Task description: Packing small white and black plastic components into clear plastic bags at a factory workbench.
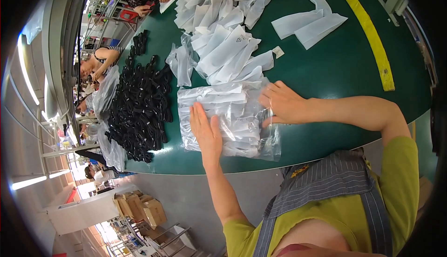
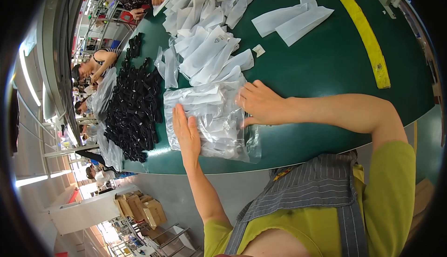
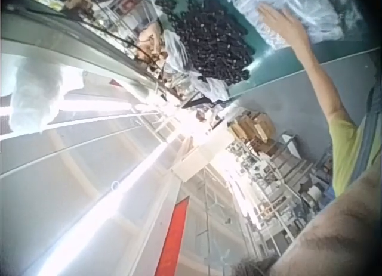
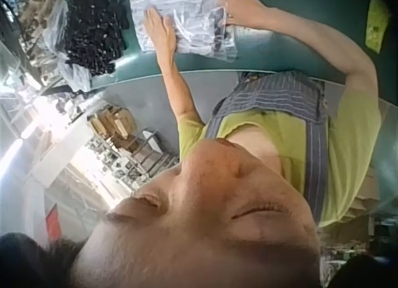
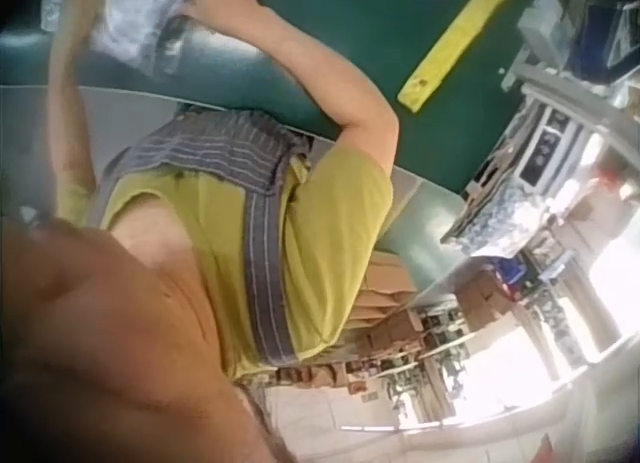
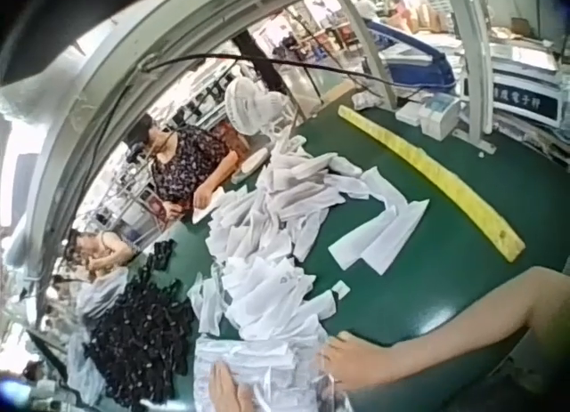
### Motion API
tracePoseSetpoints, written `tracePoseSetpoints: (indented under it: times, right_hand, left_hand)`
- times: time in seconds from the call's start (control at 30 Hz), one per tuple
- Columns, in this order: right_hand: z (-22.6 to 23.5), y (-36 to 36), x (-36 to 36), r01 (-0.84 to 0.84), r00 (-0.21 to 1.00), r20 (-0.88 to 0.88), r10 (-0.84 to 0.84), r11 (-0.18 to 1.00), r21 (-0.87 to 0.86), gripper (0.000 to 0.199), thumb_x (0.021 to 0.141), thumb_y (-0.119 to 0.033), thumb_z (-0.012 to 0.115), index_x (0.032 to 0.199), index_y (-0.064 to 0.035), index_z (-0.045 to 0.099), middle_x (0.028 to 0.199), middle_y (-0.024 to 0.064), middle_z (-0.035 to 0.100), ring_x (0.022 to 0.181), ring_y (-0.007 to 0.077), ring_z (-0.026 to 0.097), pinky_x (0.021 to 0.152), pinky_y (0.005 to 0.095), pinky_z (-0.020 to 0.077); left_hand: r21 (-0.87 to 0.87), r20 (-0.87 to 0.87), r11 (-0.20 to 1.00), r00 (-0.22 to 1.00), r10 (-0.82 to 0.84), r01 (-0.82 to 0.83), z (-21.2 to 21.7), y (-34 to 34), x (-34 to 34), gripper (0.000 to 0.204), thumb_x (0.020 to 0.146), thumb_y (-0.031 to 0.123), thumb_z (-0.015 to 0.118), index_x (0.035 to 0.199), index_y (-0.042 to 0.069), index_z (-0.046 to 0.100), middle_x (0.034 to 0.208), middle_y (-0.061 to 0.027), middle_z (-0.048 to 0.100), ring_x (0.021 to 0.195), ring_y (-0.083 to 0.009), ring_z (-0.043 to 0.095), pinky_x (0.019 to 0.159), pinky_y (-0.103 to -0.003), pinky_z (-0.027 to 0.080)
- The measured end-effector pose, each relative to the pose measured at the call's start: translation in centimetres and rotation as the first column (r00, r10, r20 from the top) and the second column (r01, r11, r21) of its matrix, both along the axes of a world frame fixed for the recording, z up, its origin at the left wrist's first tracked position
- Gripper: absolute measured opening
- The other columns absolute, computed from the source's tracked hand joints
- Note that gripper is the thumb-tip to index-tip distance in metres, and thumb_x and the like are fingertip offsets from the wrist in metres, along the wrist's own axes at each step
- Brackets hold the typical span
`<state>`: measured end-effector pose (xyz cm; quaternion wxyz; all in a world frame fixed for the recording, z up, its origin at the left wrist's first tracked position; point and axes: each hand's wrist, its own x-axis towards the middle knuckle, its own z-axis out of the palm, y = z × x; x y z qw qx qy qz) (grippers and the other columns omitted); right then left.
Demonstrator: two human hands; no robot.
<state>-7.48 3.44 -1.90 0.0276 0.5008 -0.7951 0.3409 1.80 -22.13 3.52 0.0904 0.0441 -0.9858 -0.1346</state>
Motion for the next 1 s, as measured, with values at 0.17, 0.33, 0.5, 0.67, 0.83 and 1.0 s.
tracePoseSetpoints:
  times: [0.17, 0.33, 0.5, 0.67, 0.83, 1.0]
  right_hand:
    - [-0.7, -3.4, -0.8, -0.049, 0.998, -0.039, 0.056, 0.985, 0.164, 0.053, 0.074, -0.030, 0.079, 0.108, 0.0014, 0.052, 0.105, 0.0178, 0.057, 0.103, 0.0317, 0.053, 0.084, 0.0424, 0.0430]
    - [-0.9, -0.8, -1.5, -0.134, 0.990, 0.039, 0.136, 0.990, -0.046, 0.033, 0.086, -0.026, 0.067, 0.106, -0.0042, 0.052, 0.101, 0.0157, 0.056, 0.097, 0.0345, 0.056, 0.081, 0.0456, 0.0451]
    - [-0.3, -0.5, -0.8, -0.129, 0.984, 0.126, 0.126, 0.992, 0.015, 0.026, 0.090, -0.022, 0.063, 0.105, -0.0044, 0.052, 0.096, 0.0146, 0.058, 0.093, 0.0342, 0.058, 0.081, 0.0447, 0.0466]
    - [-1.3, -3.3, -1.9, -0.138, 0.976, 0.166, 0.142, 0.990, -0.033, 0.019, 0.094, -0.019, 0.057, 0.105, -0.0040, 0.053, 0.096, 0.0140, 0.058, 0.095, 0.0325, 0.058, 0.081, 0.0448, 0.0457]
    - [2.1, 1.8, -2.0, -0.179, 0.949, 0.282, 0.144, 0.978, 0.103, 0.019, 0.096, -0.021, 0.055, 0.108, -0.0081, 0.062, 0.099, 0.0091, 0.061, 0.097, 0.0310, 0.059, 0.087, 0.0418, 0.0457]
    - [3.8, 1.2, -1.2, -0.513, 0.588, 0.664, 0.463, 0.847, -0.136, 0.024, 0.096, -0.025, 0.059, 0.102, -0.0070, 0.073, 0.101, 0.0083, 0.072, 0.091, 0.0242, 0.068, 0.082, 0.0316, 0.0517]
  left_hand:
    - [0.049, 0.078, 0.993, 0.991, -0.112, 0.109, 0.2, 0.8, -0.5, 0.063, 0.100, 0.027, 0.048, 0.149, -0.005, 0.027, 0.155, -0.0246, 0.028, 0.145, -0.0400, 0.024, 0.118, -0.046, 0.018]
    - [0.022, -0.017, 0.995, 0.995, -0.093, 0.094, 1.9, -1.4, -1.1, 0.052, 0.101, 0.019, 0.047, 0.146, -0.003, 0.036, 0.155, -0.0252, 0.028, 0.144, -0.0389, 0.027, 0.116, -0.044, 0.023]
    - [-0.029, 0.022, 0.994, 0.994, -0.106, 0.107, -1.0, -2.0, -4.8, 0.054, 0.103, 0.030, 0.041, 0.148, 0.000, 0.036, 0.153, -0.0218, 0.033, 0.143, -0.0354, 0.028, 0.117, -0.046, 0.020]
    - [-0.202, 0.089, 0.956, 0.976, -0.198, 0.212, -1.0, 0.4, -5.8, 0.055, 0.101, 0.033, 0.045, 0.146, 0.002, 0.038, 0.153, -0.0172, 0.035, 0.144, -0.0338, 0.028, 0.117, -0.052, 0.016]
    - [0.530, -0.216, 0.846, 0.957, 0.192, -0.050, 3.1, 4.0, 2.7, 0.023, 0.098, 0.011, 0.049, 0.111, -0.003, 0.062, 0.110, -0.0144, 0.063, 0.102, -0.0241, 0.060, 0.090, -0.035, 0.046]
    - [0.887, 0.423, 0.189, 0.906, 0.034, -0.421, 0.1, 9.6, 13.8, 0.046, 0.105, 0.035, 0.040, 0.099, -0.005, 0.061, 0.085, -0.0135, 0.067, 0.076, -0.0211, 0.067, 0.069, -0.030, 0.052]
